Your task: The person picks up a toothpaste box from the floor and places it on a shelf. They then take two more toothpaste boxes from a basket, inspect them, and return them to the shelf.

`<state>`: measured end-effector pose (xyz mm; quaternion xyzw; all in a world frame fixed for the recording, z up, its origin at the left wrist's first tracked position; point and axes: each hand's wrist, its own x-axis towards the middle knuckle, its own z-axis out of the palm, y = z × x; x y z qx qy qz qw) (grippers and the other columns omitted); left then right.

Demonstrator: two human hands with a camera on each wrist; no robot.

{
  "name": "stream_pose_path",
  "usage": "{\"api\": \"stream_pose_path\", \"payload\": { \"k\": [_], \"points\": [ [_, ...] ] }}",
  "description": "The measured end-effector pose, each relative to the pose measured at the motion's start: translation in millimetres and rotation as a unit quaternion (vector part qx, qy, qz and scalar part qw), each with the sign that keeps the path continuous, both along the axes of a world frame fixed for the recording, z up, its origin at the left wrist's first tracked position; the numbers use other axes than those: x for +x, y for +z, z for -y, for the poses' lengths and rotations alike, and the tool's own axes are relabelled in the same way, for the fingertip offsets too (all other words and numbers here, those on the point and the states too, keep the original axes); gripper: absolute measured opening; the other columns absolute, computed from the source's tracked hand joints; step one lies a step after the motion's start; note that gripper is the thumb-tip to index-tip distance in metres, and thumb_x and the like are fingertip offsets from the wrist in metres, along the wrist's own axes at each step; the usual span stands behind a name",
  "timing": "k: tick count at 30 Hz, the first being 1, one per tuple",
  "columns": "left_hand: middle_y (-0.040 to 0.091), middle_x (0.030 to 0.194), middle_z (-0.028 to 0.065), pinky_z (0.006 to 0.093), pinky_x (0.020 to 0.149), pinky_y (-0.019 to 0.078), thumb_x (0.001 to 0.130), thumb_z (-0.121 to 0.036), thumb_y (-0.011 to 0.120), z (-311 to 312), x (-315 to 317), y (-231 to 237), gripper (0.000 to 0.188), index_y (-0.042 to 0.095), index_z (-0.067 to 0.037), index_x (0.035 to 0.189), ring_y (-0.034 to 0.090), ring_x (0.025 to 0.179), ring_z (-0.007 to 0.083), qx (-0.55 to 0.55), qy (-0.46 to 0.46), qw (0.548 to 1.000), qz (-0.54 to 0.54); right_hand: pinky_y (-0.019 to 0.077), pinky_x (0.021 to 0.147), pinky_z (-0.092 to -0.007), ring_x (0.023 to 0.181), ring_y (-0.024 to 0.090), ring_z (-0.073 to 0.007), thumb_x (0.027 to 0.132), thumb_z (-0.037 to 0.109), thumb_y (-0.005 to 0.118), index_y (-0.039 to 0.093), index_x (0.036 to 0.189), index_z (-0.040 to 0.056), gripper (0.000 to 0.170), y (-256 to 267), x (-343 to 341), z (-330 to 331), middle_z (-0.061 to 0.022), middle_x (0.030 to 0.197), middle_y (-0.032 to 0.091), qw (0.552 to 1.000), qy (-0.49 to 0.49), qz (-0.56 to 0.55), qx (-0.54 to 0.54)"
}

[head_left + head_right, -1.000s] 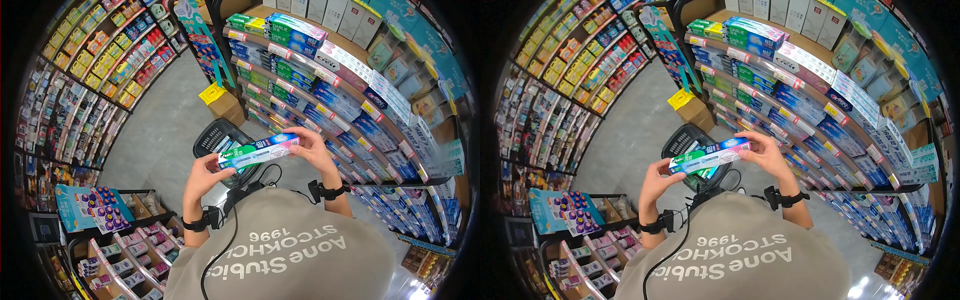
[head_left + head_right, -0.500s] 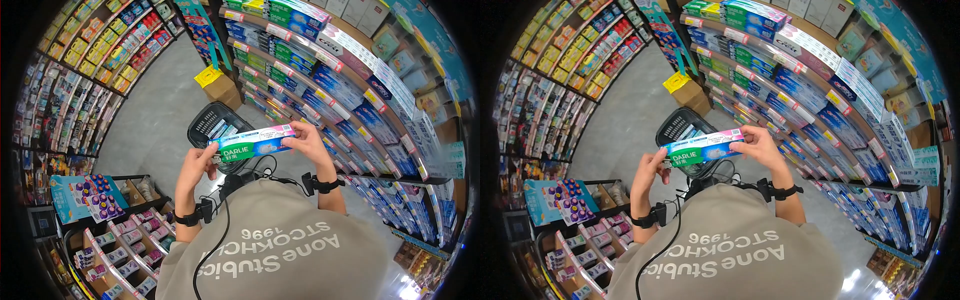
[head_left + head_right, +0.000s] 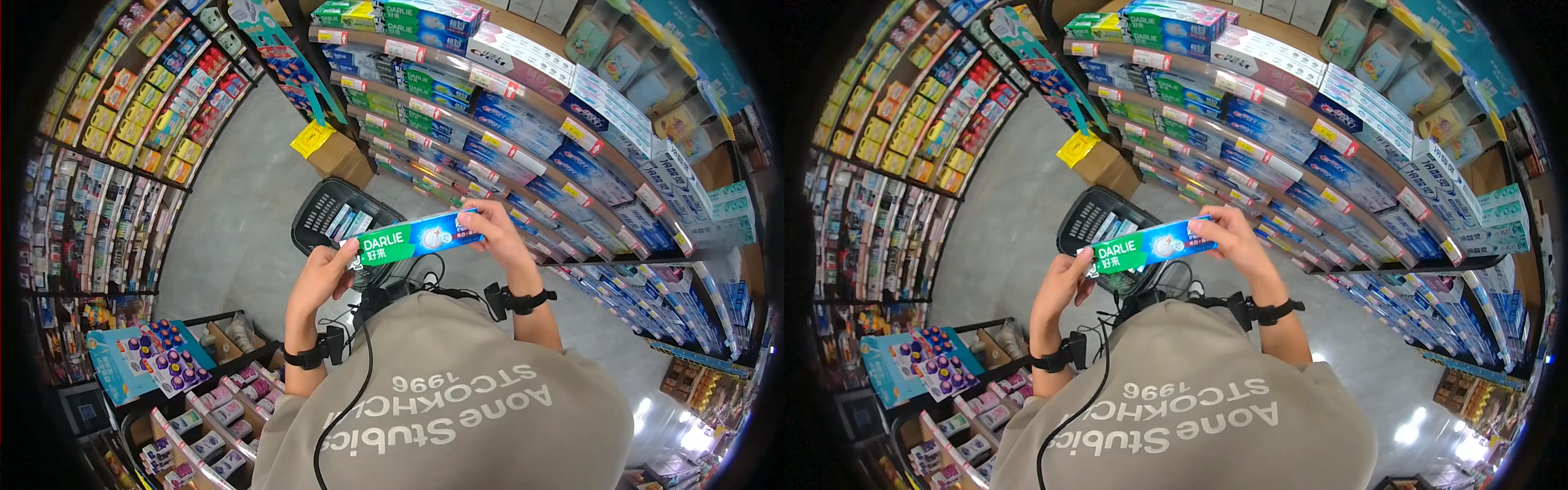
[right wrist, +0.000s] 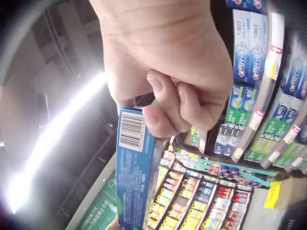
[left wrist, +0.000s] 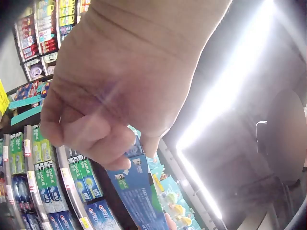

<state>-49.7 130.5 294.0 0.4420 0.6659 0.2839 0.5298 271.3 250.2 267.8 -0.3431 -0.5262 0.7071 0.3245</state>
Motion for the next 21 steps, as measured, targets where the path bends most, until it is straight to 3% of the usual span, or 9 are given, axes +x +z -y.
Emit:
{"api": "stream_pose_path", "payload": {
  "k": [3, 6, 9, 13, 15, 18, 19, 21],
  "points": [
    [0.057, 0.054, 0.0041, 0.0267, 0.042, 0.0373, 0.102, -0.06, 0.058, -0.6, -0.8, -0.6, 0.072, 0.063, 0.0, 0.062, 0.052, 0.044, 0.0104, 0.025, 0.007, 0.999, 0.037, 0.0307, 0.045, -0.0223, 0.052, 0.048, -0.0029, 0.096, 0.032, 0.072, 0.067, 0.086, 0.0072, 0.027, -2.1, 1.9, 8.8, 0.0032, 0.067, 0.058, 0.999, -0.025, -0.021, 0.007],
    [0.059, 0.058, 0.0031, 0.0257, 0.05, 0.041, 0.097, -0.044, 0.073, -2.8, -3.8, -8.8, 0.052, 0.066, -0.001, 0.069, 0.054, 0.052, 0.0083, 0.056, -0.028, 0.998, 0.02, 0.033, 0.046, -0.0225, 0.054, 0.05, -0.0037, 0.097, 0.031, 0.072, 0.066, 0.087, 0.0074, 0.026, -4.9, 5.1, 9.4, 0.0024, 0.068, 0.059, 0.999, -0.041, -0.026, -0.005],
    [0.062, 0.068, 0.0007, 0.0249, 0.056, 0.047, 0.096, -0.026, 0.075, -2.6, -1.2, 3.5, 0.036, 0.062, -0.003, 0.071, 0.057, 0.061, 0.0078, 0.068, -0.032, 0.997, -0.02, 0.0325, 0.046, -0.0217, 0.054, 0.051, -0.0035, 0.099, 0.031, 0.071, 0.066, 0.089, 0.0077, 0.025, -9.8, 4.7, 10.9, 0.0028, 0.069, 0.059, 0.998, -0.047, -0.04, -0.025],
    [0.061, 0.075, -0.0012, 0.0242, 0.059, 0.048, 0.09, -0.013, 0.08, -0.5, -10.8, -4.9, 0.021, 0.064, -0.003, 0.081, 0.057, 0.067, 0.0068, 0.125, 0.034, 0.99, 0.054, 0.0298, 0.045, -0.0212, 0.052, 0.051, -0.0029, 0.1, 0.032, 0.07, 0.066, 0.09, 0.0076, 0.027, 1.9, -1.7, 11.2, 0.0027, 0.067, 0.059, 0.998, -0.038, -0.045, -0.036],
    [0.06, 0.077, -0.0026, 0.0235, 0.059, 0.0452, 0.087, -0.007, 0.083, -1.2, -13.0, -5.8, 0.021, 0.062, -0.003, 0.087, 0.056, 0.067, 0.0058, 0.16, 0.071, 0.982, 0.073, 0.0291, 0.043, -0.0213, 0.05, 0.05, -0.0029, 0.1, 0.034, 0.069, 0.066, 0.09, 0.0075, 0.028, 4.2, -2.2, 9.1, 0.0023, 0.067, 0.059, 0.998, -0.025, -0.039, -0.042],
    [0.062, 0.089, -0.0012, 0.0236, 0.065, 0.0492, 0.085, -0.004, 0.083, -4.5, -3.5, 4.6, 0.029, 0.062, -0.003, 0.105, 0.059, 0.075, 0.0062, 0.214, 0.12, 0.963, 0.109, 0.0213, 0.037, -0.0201, 0.046, 0.048, -0.0021, 0.103, 0.037, 0.064, 0.063, 0.093, 0.008, 0.03, 0.9, -6.8, 6.0, 0.0005, 0.062, 0.057, 0.998, -0.004, -0.051, -0.034],
    [0.061, 0.096, -0.0003, 0.024, 0.072, 0.0517, 0.083, -0.003, 0.083, -4.0, -5.9, 6.7, 0.046, 0.061, -0.003, 0.123, 0.06, 0.082, 0.0075, 0.196, 0.106, 0.969, 0.108, 0.022, 0.037, -0.02, 0.046, 0.048, -0.0024, 0.103, 0.037, 0.064, 0.063, 0.093, 0.0082, 0.03, 2.2, -6.0, 5.7, 0.0004, 0.063, 0.058, 0.998, -0.002, -0.049, -0.039],
    [0.061, 0.095, -0.0005, 0.0243, 0.076, 0.052, 0.082, -0.002, 0.084, -4.1, -2.4, 13.4, 0.055, 0.059, -0.003, 0.131, 0.061, 0.084, 0.0089, 0.203, 0.103, 0.964, 0.134, 0.0235, 0.036, -0.0197, 0.046, 0.049, -0.0031, 0.103, 0.037, 0.064, 0.062, 0.092, 0.0087, 0.031, 5.9, -5.5, 3.5, 0.0004, 0.064, 0.058, 0.998, 0.003, -0.047, -0.044]
  ]
}}
